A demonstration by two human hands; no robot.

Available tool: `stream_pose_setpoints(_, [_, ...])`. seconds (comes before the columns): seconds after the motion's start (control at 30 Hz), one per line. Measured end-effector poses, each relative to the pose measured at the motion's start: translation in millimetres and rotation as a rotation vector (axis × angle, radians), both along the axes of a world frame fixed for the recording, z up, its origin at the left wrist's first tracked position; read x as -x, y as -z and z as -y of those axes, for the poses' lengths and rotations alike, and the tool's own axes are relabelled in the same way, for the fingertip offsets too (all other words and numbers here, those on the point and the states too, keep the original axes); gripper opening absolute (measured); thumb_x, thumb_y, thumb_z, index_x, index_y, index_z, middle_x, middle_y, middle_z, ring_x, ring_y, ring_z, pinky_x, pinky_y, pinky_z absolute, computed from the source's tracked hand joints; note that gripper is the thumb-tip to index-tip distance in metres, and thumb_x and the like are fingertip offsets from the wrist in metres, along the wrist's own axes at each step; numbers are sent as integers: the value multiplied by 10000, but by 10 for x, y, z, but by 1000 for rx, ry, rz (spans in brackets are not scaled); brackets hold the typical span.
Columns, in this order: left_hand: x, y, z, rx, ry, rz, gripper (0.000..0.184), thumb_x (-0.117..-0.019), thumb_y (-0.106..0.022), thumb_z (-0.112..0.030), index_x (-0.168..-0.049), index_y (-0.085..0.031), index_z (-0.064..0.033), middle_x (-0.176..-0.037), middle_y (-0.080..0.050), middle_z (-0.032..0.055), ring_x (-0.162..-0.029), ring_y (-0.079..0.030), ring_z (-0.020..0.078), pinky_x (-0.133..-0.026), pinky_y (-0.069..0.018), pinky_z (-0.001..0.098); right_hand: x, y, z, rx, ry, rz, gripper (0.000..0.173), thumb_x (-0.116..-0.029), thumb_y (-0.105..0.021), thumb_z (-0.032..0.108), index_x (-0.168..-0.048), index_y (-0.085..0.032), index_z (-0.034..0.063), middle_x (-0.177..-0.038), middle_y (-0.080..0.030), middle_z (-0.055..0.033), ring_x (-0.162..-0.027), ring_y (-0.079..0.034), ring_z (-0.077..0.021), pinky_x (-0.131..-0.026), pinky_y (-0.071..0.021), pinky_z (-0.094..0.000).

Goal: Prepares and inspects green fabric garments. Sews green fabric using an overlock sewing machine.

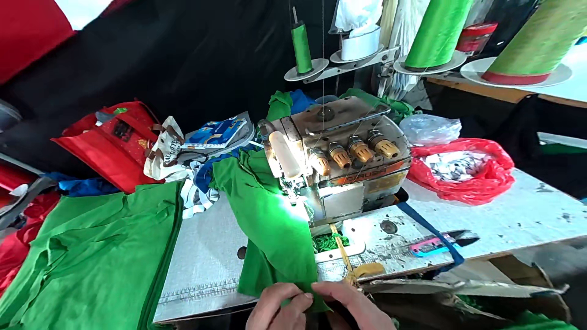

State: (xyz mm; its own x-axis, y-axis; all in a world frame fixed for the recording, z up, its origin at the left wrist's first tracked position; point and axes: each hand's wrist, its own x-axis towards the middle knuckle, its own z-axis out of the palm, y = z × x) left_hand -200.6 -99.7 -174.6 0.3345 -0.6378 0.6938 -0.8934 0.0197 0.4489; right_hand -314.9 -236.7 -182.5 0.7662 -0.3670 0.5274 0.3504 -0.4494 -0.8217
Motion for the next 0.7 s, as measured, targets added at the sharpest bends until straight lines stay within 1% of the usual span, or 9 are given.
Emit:
stream_pose_setpoints(0.07, [-29,-171,-36,-8,2,-90,71,-928,-653,1,-971,-708,12,-1007,-674,124,-1030,-632,63,-944,-488,135,-100,-49,59,179,86,38,262,-958,-589,-25,-1203,-666,28,-1093,-668,-192,-1066,-643,-225,-951,-522,-279])
stream_pose_setpoints(0.17, [-96,-331,-109,-7,15,-114,81,-956,-633,-31,-992,-698,4,-1025,-669,105,-1039,-622,33,-940,-495,136,-355,-79,208,378,48,151,267,-1001,-605,115,-1266,-618,153,-1305,-627,-134,-1312,-552,-249,-1133,-425,-397])
stream_pose_setpoints(0.2, [-112,-367,-127,-1,4,-104,91,-965,-626,-44,-995,-699,1,-1021,-672,103,-1036,-623,30,-936,-496,138,-467,-82,250,425,2,211,228,-1024,-592,180,-1251,-607,166,-1317,-626,-105,-1340,-538,-231,-1175,-384,-418])
stream_pose_setpoints(0.3, [-166,-419,-194,29,-53,-98,120,-1007,-609,-107,-1032,-683,-17,-1056,-686,71,-1074,-626,3,-954,-504,149,-729,-185,307,427,-145,357,216,-1042,-580,330,-1083,-629,124,-1120,-658,-64,-1188,-613,-152,-1191,-354,-393])
stream_pose_setpoints(0.4, [-226,-405,-245,90,-77,-133,97,-1031,-592,-150,-1057,-645,-72,-1088,-692,-5,-1091,-634,-29,-955,-529,165,-834,-359,327,442,-192,397,229,-1046,-572,324,-990,-634,111,-966,-645,-48,-1034,-652,-130,-1160,-391,-358])
stream_pose_setpoints(0.5, [-260,-366,-241,121,-18,-224,139,-1030,-606,-201,-1151,-633,-136,-1151,-660,-52,-1120,-614,-19,-977,-522,193,-875,-478,337,466,-232,365,167,-1042,-574,239,-988,-664,109,-953,-661,-45,-1021,-655,-132,-1144,-399,-345])
stream_pose_setpoints(0.57, [-287,-290,-206,116,5,-275,304,-962,-702,-186,-1239,-578,-162,-1203,-613,-55,-1159,-581,1,-1020,-503,238,-894,-528,339,448,-262,332,185,-1049,-558,216,-993,-684,93,-969,-673,-52,-1031,-648,-138,-1118,-408,-335])
stream_pose_setpoints(0.6, [-290,-251,-182,127,-7,-290,334,-928,-727,-140,-1224,-571,-138,-1178,-617,-35,-1137,-591,10,-1009,-514,243,-898,-547,335,441,-272,317,204,-1054,-550,217,-1002,-698,86,-979,-682,-56,-1035,-649,-143,-1095,-425,-328])
stream_pose_setpoints(0.7, [-256,-247,-142,189,-60,-375,144,-937,-676,-47,-1074,-672,-91,-1044,-679,-46,-1005,-640,-15,-907,-557,202,-904,-572,319,406,-304,285,214,-1056,-544,194,-1035,-721,74,-986,-688,-70,-1052,-642,-168,-1021,-467,-299])
